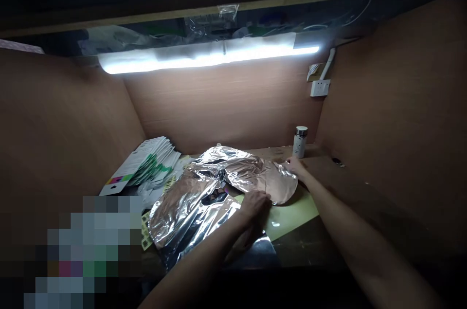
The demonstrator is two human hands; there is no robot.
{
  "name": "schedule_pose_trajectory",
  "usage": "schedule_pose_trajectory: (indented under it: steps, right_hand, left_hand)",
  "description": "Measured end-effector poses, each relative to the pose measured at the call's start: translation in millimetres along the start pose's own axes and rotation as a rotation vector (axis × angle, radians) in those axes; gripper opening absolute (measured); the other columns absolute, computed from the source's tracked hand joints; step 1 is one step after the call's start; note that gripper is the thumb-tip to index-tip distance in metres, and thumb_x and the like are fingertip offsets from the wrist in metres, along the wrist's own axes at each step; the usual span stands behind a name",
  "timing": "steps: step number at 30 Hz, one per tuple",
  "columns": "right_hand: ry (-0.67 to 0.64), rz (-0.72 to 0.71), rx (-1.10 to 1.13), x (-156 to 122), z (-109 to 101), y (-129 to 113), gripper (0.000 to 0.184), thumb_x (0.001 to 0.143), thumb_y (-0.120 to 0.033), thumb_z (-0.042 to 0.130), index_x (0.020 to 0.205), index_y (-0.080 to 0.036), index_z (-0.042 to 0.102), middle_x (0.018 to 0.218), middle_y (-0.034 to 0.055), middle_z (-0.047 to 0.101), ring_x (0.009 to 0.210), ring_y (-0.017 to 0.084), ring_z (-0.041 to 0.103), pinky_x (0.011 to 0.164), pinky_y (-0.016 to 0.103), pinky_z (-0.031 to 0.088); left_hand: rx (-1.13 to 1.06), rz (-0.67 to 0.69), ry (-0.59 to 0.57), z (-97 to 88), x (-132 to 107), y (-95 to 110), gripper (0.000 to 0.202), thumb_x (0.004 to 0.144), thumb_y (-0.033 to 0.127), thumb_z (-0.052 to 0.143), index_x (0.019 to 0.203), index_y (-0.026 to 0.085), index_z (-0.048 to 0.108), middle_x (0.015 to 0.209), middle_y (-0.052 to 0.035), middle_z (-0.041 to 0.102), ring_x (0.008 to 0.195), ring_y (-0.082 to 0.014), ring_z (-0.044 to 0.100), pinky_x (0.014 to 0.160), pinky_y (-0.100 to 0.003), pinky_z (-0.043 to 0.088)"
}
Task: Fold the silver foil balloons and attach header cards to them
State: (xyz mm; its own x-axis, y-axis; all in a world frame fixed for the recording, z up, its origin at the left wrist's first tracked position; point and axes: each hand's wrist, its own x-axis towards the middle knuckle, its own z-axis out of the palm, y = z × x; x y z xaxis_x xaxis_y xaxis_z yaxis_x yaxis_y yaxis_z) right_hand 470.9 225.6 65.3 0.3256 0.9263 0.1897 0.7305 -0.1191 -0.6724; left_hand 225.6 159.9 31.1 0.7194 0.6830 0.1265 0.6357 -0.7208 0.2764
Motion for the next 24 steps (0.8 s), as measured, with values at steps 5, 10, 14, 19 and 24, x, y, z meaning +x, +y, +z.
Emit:
schedule_pose_trajectory:
  steps: [5,10,14,19,24]
  right_hand:
    - [0.093,-0.246,0.075,-2.6,-12.6,-18.6,0.033,0.091,-0.040,0.062,0.069,-0.016,0.061,0.066,0.0015,0.062,0.065,0.015,0.056,0.058,0.025,0.041]
    - [0.147,-0.489,0.112,-42.7,-10.5,-46.6,0.030,0.084,-0.041,0.066,0.068,-0.021,0.051,0.067,0.0017,0.059,0.063,0.015,0.049,0.061,0.027,0.033]
    - [0.101,-0.597,0.158,-72.7,-4.9,-62.8,0.024,0.082,-0.031,0.066,0.068,-0.022,0.048,0.071,0.0035,0.060,0.067,0.017,0.050,0.065,0.029,0.033]
    - [0.045,-0.592,0.275,-84.7,-2.8,-71.1,0.028,0.082,-0.032,0.066,0.068,-0.023,0.045,0.067,0.0002,0.054,0.064,0.016,0.044,0.063,0.029,0.031]
    - [-0.154,-0.555,0.435,-87.0,-8.4,-79.9,0.024,0.080,-0.040,0.069,0.076,-0.020,0.056,0.074,0.0001,0.061,0.067,0.015,0.050,0.064,0.027,0.038]
  left_hand:
    - [-0.424,-0.088,0.136,-32.0,27.4,-16.2,0.022,0.091,0.030,0.064,0.082,0.013,0.074,0.075,-0.0080,0.072,0.071,-0.0192,0.067,0.070,-0.029,0.051]
    - [-0.871,-0.144,0.243,-68.5,63.6,-15.6,0.041,0.087,0.050,0.073,0.090,0.009,0.073,0.072,-0.0099,0.071,0.064,-0.0159,0.067,0.066,-0.028,0.054]
    - [-1.113,-0.180,0.275,-81.0,64.2,-11.7,0.045,0.070,0.048,0.089,0.082,0.008,0.073,0.067,-0.0072,0.069,0.058,-0.0134,0.064,0.063,-0.026,0.054]
    - [-1.320,-0.181,0.248,-87.7,44.4,-8.0,0.050,0.066,0.045,0.092,0.095,0.008,0.076,0.082,-0.0095,0.073,0.063,-0.0131,0.066,0.065,-0.026,0.053]
    - [-1.437,-0.108,0.237,-93.7,34.5,-4.6,0.053,0.056,0.041,0.098,0.090,0.007,0.075,0.087,-0.0114,0.073,0.071,-0.0154,0.067,0.068,-0.026,0.051]
